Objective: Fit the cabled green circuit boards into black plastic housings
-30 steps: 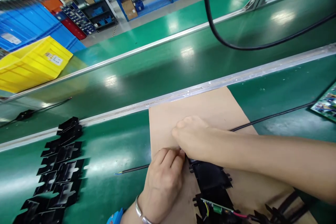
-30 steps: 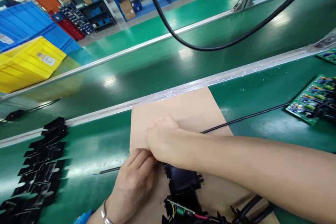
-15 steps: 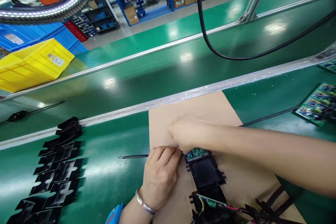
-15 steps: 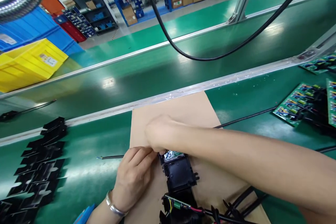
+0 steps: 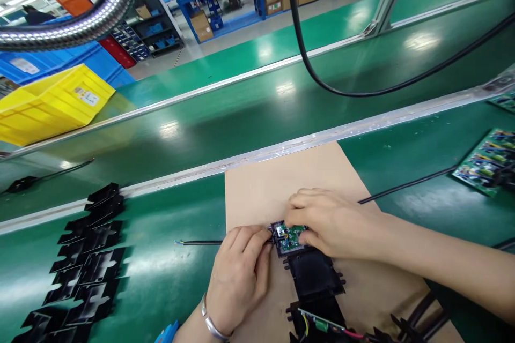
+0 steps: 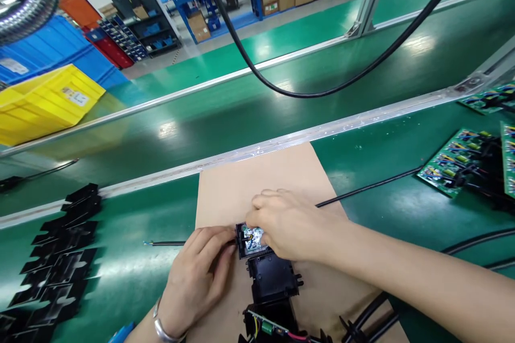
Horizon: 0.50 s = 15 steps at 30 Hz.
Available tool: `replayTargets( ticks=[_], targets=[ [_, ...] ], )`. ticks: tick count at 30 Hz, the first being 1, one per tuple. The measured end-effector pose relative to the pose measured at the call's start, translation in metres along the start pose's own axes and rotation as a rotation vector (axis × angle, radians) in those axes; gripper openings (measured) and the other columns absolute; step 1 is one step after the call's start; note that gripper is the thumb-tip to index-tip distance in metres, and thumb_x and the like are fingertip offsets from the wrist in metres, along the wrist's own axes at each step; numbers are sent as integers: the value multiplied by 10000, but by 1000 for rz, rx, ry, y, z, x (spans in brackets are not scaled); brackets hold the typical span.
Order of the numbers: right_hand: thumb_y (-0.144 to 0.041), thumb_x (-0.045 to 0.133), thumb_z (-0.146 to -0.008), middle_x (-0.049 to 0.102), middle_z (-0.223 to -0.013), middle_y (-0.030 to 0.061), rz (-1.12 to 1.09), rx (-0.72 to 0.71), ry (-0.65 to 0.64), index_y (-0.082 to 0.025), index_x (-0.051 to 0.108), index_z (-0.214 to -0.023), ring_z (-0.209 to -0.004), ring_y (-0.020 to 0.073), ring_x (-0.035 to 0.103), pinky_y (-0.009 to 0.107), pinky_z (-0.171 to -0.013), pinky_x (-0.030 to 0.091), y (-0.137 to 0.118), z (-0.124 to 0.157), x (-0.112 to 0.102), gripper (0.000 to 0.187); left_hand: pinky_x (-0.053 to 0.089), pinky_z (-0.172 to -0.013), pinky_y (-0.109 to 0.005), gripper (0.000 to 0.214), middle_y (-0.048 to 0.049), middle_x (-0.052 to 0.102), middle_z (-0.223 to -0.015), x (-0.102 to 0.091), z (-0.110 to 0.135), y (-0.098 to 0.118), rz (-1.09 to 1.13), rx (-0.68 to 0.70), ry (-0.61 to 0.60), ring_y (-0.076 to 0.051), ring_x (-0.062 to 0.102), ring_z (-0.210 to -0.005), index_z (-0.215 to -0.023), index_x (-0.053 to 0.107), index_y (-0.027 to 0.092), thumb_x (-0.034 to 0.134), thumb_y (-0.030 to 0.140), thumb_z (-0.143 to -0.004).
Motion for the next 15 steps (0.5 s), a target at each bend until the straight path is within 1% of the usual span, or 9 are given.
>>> replayTargets(
  ticks=[2, 3, 5, 7, 8, 10, 15],
  targets=[
    [-136, 660, -758, 637, -980, 56, 29, 33, -12, -187, 651, -990, -973, 243, 567, 375, -864, 438, -4, 4, 2, 238, 467, -900, -389, 275, -103, 593, -1134, -6, -6, 8, 69, 65, -47, -219, 528, -1030, -1136, 550, 135, 504, 103, -867],
    [-159, 667, -760, 633, -989, 61, 25, 54, -20, -180, 637, -1027, -978, 248, 564, 383, -867, 440, -6, 5, 1, 270, 457, -935, -399, 302, -106, 580, -1181, -7, -9, 12, 86, 117, -92, -227, 517, -1076, -1165, 541, 133, 509, 124, -864],
    [-231, 698, -754, 623, -1014, 69, 0, 97, -33, -168, 606, -1079, -987, 255, 556, 390, -864, 445, -7, 9, -1, 343, 441, -980, -425, 372, -87, 562, -1271, -7, -15, 19, 68, 223, -220, -245, 502, -1142, -1248, 516, 152, 510, 181, -877],
    [-281, 742, -727, 612, -1029, 71, -20, 138, -43, -161, 590, -1078, -993, 258, 548, 386, -858, 447, -7, 12, -2, 401, 443, -990, -443, 418, -60, 543, -1340, -3, -20, 21, 15, 297, -339, -260, 501, -1176, -1318, 482, 173, 495, 247, -907],
    [-281, 759, -714, 607, -1025, 70, -29, 155, -51, -159, 589, -1061, -989, 255, 545, 377, -849, 448, -6, 13, -1, 406, 448, -990, -443, 426, -53, 534, -1362, -1, -21, 20, -10, 321, -377, -263, 502, -1188, -1335, 473, 173, 483, 274, -921],
    [-242, 766, -709, 599, -1010, 68, -41, 177, -68, -150, 586, -1027, -978, 247, 542, 360, -834, 445, -4, 15, 1, 377, 451, -999, -431, 410, -55, 536, -1369, 4, -22, 17, -43, 348, -388, -260, 501, -1210, -1329, 483, 157, 456, 294, -944],
    [-152, 718, -713, 580, -1008, 54, -79, 180, -81, -151, 575, -1017, -960, 228, 534, 343, -814, 434, -3, 16, 2, 336, 439, -1024, -410, 337, -73, 606, -1263, 10, -19, 13, -14, 335, -292, -251, 509, -1198, -1228, 558, 127, 458, 281, -946]
  ],
)
Point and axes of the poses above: each hand's wrist, its own z-axis away from the middle knuckle, its own x-axis out of the palm, y = z × x, the point moved 3 cm from there along -z, towards the middle knuckle
